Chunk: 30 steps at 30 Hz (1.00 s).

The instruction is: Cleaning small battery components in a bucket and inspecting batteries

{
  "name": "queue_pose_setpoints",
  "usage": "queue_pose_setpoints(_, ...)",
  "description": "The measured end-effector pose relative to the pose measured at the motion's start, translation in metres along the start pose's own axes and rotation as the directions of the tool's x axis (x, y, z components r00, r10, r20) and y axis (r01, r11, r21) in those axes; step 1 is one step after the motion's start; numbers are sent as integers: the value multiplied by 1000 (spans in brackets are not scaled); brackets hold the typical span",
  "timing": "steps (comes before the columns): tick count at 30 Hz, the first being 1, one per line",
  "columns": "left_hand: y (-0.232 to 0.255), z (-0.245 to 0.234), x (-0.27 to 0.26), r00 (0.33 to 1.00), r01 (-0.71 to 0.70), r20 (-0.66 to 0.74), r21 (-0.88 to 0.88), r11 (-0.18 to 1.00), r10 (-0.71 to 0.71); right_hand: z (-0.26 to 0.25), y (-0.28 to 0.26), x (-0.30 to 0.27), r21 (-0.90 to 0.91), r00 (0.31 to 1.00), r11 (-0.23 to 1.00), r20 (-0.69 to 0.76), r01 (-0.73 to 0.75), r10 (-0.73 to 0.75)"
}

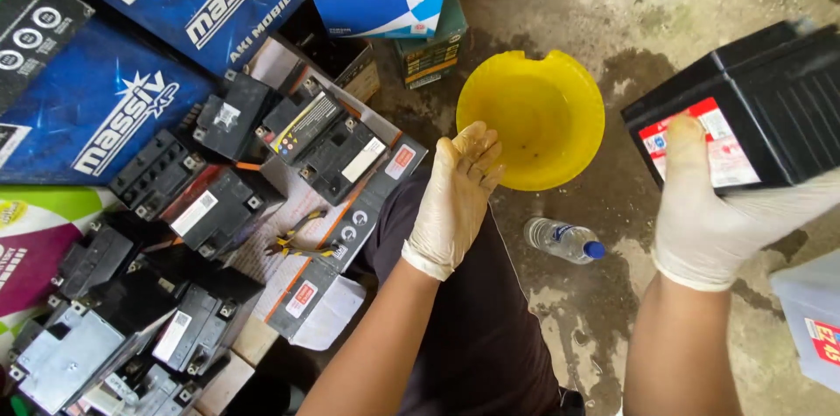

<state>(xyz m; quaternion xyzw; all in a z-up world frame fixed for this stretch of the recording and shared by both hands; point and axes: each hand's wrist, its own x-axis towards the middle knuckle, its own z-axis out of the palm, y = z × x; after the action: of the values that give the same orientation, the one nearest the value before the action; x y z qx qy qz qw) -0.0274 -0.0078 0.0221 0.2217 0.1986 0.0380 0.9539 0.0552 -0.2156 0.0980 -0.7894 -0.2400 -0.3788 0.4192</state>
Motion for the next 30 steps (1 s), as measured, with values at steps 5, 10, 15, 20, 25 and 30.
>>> queue_pose_setpoints(5,-4,-4,5,1000,-7,28,46,999,6,67,-17,-10,233,902,872,148,-431,407)
queue_pose_setpoints(10,-8,-10,1,999,11,-37,-47,999,-12,30,-5,-4,148,941,939,188,-311,282)
queue_pose_setpoints(15,-4,-3,1,1000,5,5,47,999,-5,-18,43,-27,-506,972,856,-233,-107,-16)
queue_pose_setpoints(20,-20,-17,6,999,-46,-2,28,999,46,72,-24,-26,419,881,780,134,-465,453)
queue_pose_setpoints(25,-9,-12,-3,1000,-1,31,37,999,0,38,5,-40,507,564,409,196,-758,803)
queue_pose_setpoints(30,-4,3,-3,999,17,-43,44,999,-15,-88,210,-121,-839,951,538,227,81,210)
